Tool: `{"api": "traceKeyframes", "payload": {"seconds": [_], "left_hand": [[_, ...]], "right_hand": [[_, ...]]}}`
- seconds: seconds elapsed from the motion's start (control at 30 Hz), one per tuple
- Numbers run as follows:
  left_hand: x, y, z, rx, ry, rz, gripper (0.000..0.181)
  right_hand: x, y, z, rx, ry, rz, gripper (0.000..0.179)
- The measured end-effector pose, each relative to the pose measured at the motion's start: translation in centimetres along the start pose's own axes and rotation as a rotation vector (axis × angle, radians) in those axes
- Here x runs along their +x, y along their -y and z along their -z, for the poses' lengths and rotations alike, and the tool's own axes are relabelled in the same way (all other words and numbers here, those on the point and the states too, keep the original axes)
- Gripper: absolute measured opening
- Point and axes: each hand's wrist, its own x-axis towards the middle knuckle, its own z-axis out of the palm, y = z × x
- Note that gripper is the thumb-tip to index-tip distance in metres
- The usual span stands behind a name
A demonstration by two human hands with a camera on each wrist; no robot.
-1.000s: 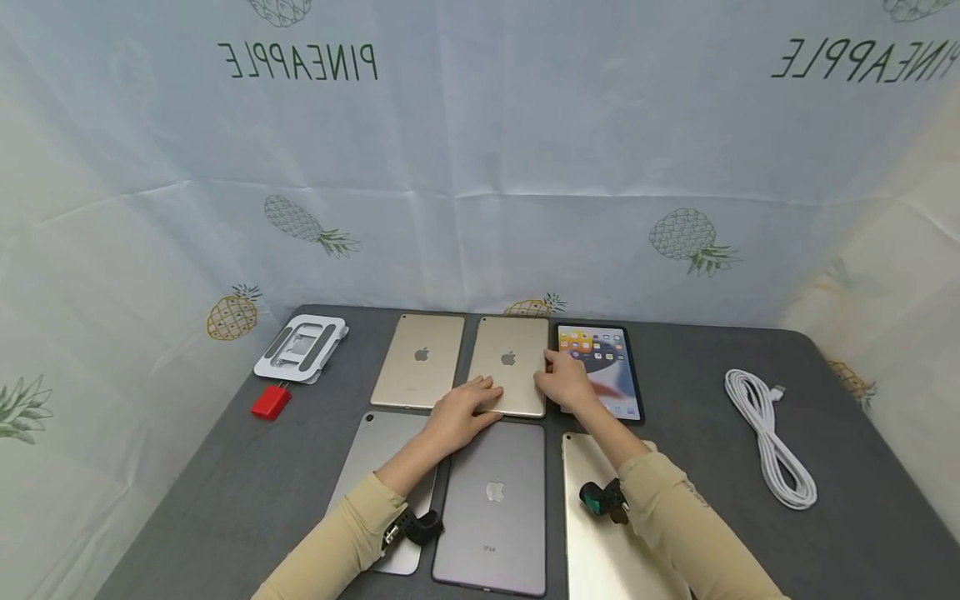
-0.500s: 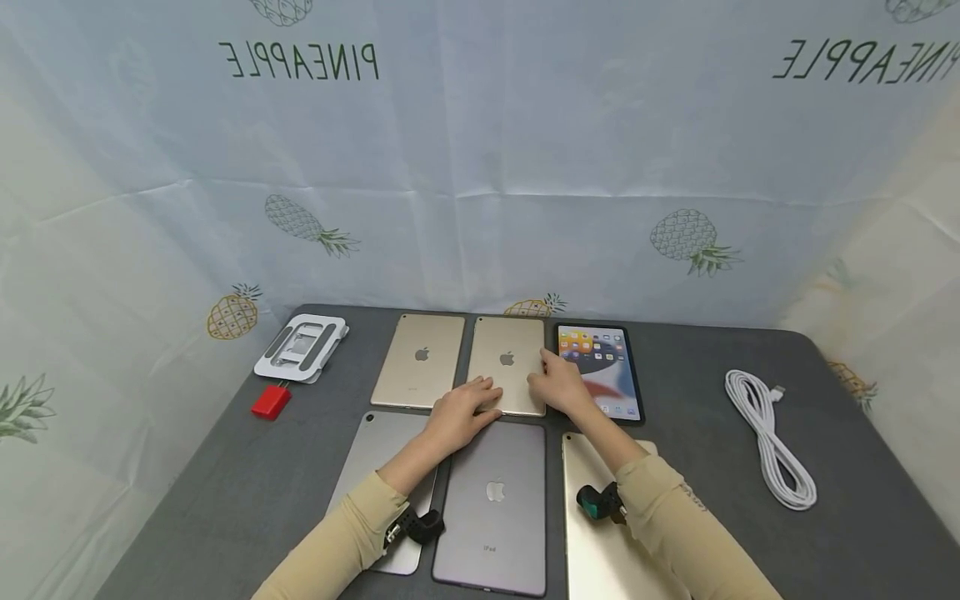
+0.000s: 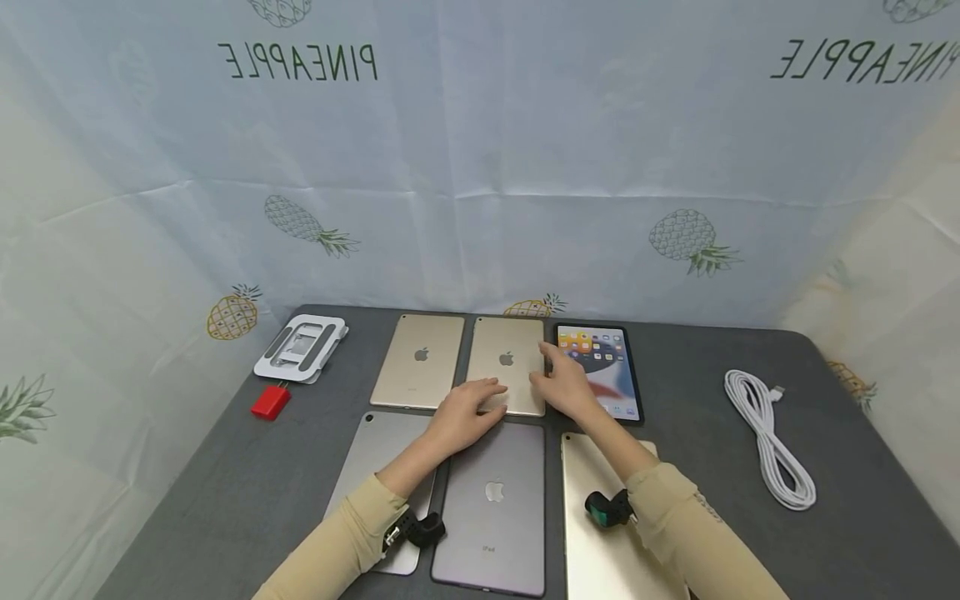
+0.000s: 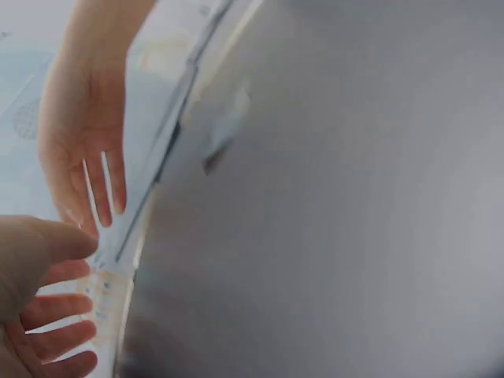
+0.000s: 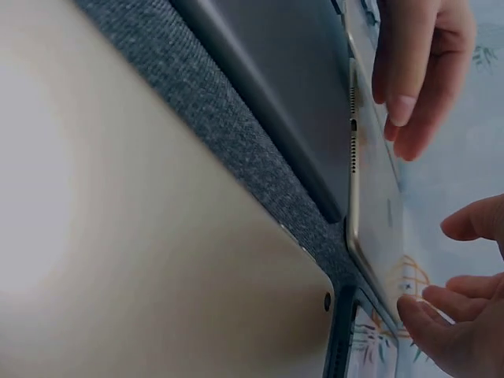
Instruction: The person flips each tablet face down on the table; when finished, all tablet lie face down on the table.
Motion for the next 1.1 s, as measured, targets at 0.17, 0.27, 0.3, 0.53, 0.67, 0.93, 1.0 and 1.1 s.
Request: {"api": "traceKeyframes", "payload": {"seconds": [0.17, 0.27, 0.3, 0.53, 0.67, 0.93, 1.0, 1.1], "left_hand": [[0.6, -1.1, -0.1, -0.259, -0.001, -0.01, 0.033], [1.0, -2.0, -0.4, -0.374, 0.023, 0.009, 0.035], [1.1, -2.3, -0.5, -0.403, 0.028, 0.016, 0.036], [1.7, -4.0, -1.7, -0.536, 0.07, 0.074, 0.041], [1.9, -4.9, -2.4, -0.57, 0.097, 0.103, 0.043], [1.9, -6.2, -3.8, -0.664, 0.158, 0.236, 0.053], [1.9, -6.5, -4.1, -0.687, 0.159, 0.265, 0.054], [1.8, -6.8, -4.3, -0.704, 0.15, 0.293, 0.056]], "right_hand": [[-0.8, -0.5, 1.1, 0.037, -0.029, -0.007, 0.057], [-1.5, -1.0, 2.0, 0.053, -0.03, -0.031, 0.057], [-1.8, -1.3, 2.3, 0.062, -0.029, -0.041, 0.057], [-3.7, -3.0, 4.2, 0.083, -0.043, -0.095, 0.058], [-4.8, -3.9, 5.1, 0.058, -0.06, -0.105, 0.059], [-6.6, -5.5, 5.9, 0.012, -0.069, -0.104, 0.059], [-7.0, -5.8, 5.9, -0.006, -0.074, -0.102, 0.06], [-7.4, -6.2, 6.0, -0.039, -0.076, -0.1, 0.06]]}}
